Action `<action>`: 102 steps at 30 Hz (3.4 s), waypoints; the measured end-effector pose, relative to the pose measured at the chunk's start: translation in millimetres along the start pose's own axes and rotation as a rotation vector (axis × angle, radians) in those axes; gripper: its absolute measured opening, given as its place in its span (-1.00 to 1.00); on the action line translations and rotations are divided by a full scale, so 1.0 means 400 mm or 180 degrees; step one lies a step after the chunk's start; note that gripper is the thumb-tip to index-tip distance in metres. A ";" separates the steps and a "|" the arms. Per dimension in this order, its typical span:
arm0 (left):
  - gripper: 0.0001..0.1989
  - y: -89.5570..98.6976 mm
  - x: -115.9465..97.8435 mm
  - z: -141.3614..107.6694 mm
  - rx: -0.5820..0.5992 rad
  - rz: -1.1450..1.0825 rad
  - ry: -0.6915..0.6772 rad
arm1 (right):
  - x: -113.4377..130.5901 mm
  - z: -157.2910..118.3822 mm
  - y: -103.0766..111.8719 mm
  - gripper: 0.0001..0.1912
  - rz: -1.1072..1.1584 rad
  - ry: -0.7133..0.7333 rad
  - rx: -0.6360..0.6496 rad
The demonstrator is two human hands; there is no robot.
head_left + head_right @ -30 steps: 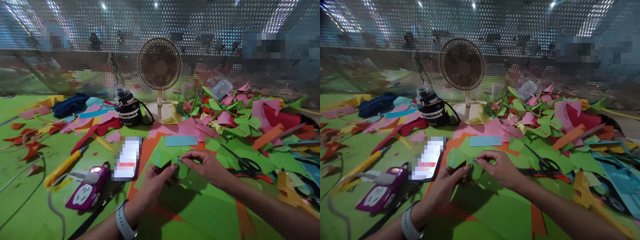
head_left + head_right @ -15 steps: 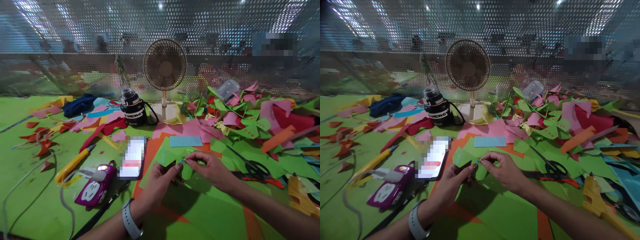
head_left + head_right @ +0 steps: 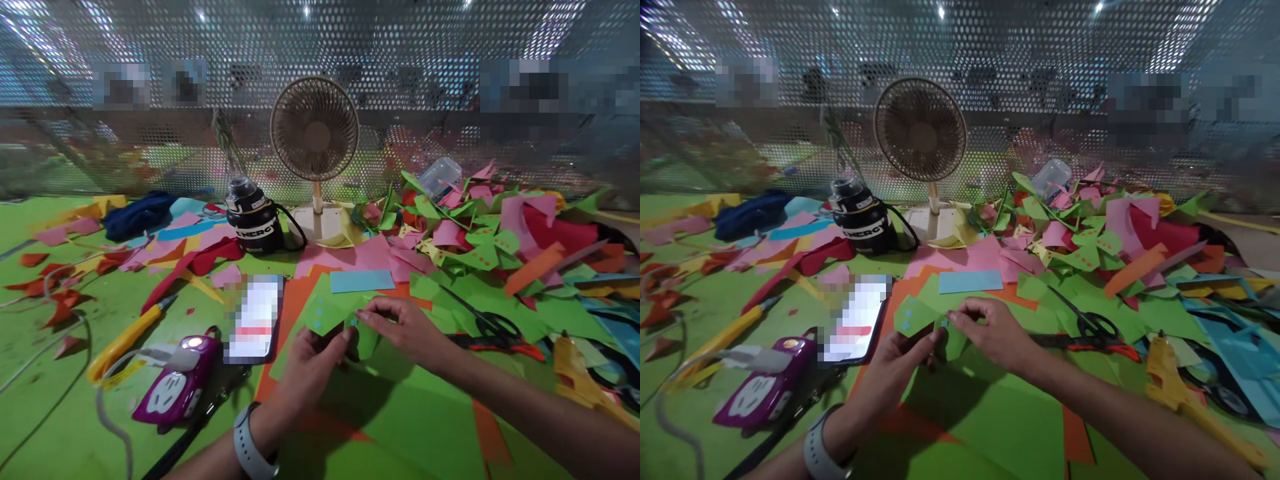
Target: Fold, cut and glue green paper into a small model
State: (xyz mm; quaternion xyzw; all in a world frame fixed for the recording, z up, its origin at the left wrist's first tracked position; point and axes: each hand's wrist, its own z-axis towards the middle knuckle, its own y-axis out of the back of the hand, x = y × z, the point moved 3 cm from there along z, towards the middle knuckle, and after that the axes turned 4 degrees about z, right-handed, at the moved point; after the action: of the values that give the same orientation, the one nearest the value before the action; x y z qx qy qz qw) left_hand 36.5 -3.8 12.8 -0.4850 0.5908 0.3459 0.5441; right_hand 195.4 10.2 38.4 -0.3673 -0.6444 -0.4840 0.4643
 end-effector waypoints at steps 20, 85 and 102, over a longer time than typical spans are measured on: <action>-0.69 0.011 0.026 0.000 -0.0176 0.0061 0.0124 | -0.014 -0.003 -0.001 -0.74 -0.0109 0.0173 -0.0096; -0.60 0.001 0.033 -0.002 0.0395 -0.0027 0.0289 | -0.022 -0.010 -0.015 -0.66 -0.0206 0.0445 -0.0409; -0.58 -0.009 0.023 -0.008 0.0323 -0.0108 0.0246 | -0.025 -0.097 0.092 -0.60 -0.0038 0.0292 -0.0804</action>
State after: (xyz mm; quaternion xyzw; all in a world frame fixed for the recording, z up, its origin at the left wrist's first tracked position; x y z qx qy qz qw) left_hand 39.6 -9.8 4.7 -0.4797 0.6199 0.2872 0.5506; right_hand 241.8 -17.9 43.2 -0.3965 -0.5586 -0.5803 0.4404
